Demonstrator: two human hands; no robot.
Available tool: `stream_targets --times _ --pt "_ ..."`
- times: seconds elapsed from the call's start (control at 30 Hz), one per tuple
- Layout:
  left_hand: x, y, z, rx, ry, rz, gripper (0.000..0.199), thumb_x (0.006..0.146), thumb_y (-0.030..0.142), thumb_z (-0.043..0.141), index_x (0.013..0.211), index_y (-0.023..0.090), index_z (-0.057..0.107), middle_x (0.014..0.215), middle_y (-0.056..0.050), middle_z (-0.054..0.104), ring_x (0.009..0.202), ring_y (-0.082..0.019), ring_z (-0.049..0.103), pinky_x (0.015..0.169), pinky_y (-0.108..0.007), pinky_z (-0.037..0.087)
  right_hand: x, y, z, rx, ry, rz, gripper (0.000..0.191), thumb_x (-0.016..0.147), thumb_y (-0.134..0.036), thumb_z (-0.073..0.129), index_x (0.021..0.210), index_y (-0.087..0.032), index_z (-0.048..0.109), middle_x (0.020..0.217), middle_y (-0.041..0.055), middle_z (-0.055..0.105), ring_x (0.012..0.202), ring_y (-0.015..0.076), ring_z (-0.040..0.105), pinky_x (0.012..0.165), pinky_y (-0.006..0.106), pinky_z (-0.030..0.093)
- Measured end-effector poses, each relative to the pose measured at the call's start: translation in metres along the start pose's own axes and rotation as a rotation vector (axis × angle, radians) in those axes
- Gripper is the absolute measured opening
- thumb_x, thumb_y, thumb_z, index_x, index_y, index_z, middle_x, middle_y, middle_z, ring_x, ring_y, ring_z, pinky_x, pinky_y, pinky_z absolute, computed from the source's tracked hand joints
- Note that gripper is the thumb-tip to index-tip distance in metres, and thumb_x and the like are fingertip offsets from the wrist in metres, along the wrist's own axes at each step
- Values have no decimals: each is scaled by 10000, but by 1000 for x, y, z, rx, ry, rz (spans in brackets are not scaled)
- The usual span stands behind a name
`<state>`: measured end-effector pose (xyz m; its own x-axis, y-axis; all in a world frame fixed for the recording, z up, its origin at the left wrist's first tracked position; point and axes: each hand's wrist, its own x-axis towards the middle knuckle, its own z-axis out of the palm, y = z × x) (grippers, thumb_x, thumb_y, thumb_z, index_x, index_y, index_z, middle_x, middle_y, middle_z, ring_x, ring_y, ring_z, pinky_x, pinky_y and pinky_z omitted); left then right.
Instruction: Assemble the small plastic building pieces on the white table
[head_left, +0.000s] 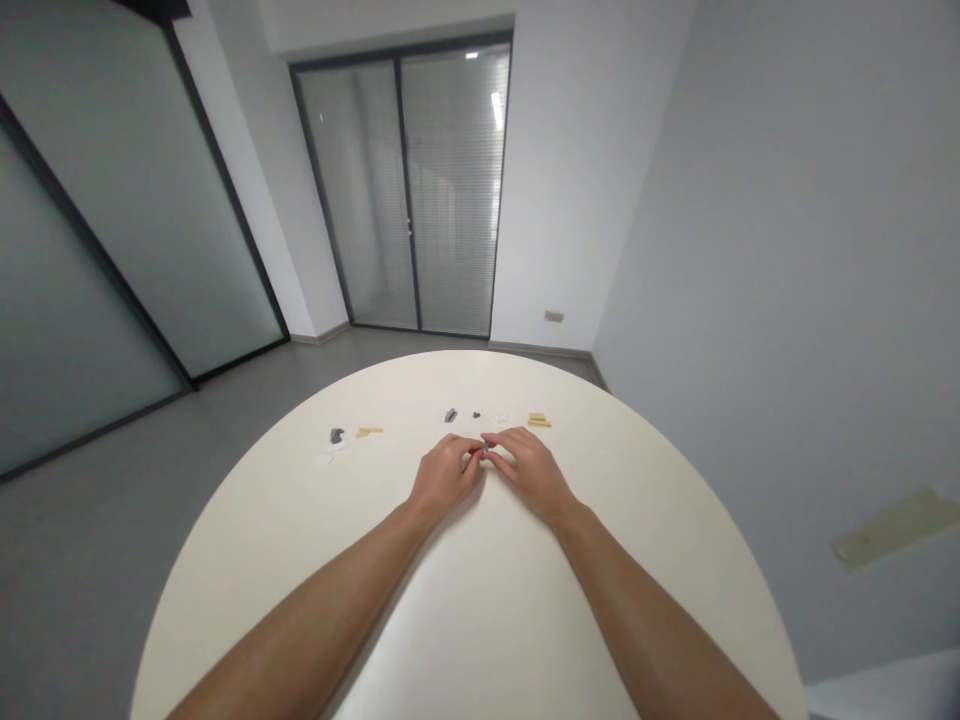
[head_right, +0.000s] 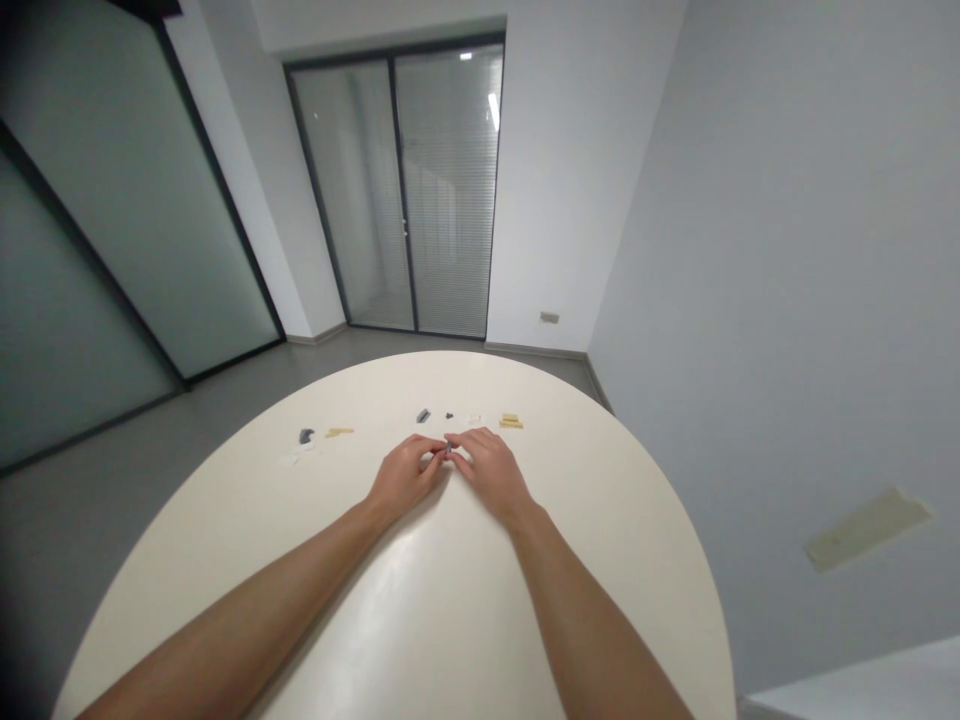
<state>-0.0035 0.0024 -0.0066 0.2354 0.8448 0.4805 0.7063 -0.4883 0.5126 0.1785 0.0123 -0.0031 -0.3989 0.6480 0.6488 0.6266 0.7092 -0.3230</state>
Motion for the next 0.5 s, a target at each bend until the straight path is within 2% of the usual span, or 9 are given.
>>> stream_targets --times 0.27,0.5 --pt "-1 0 0 -10 25 -28 216 936 267 521 1016 233 718 1010 -39 718 994 -188 647 928 -335 504 1 -2 -1 -9 -49 -19 315 972 -233 542 1272 -271 628 1102 60 708 1033 224 620 934 412 495" --pt "0 -2 0 -16 28 -41 202 930 272 534 1052 230 689 1044 -37 719 1018 -198 639 937 -354 496 1 -6 -1 5 -37 -6 330 974 -211 522 1283 -268 623 1073 67 702 1014 215 617 918 396 501"
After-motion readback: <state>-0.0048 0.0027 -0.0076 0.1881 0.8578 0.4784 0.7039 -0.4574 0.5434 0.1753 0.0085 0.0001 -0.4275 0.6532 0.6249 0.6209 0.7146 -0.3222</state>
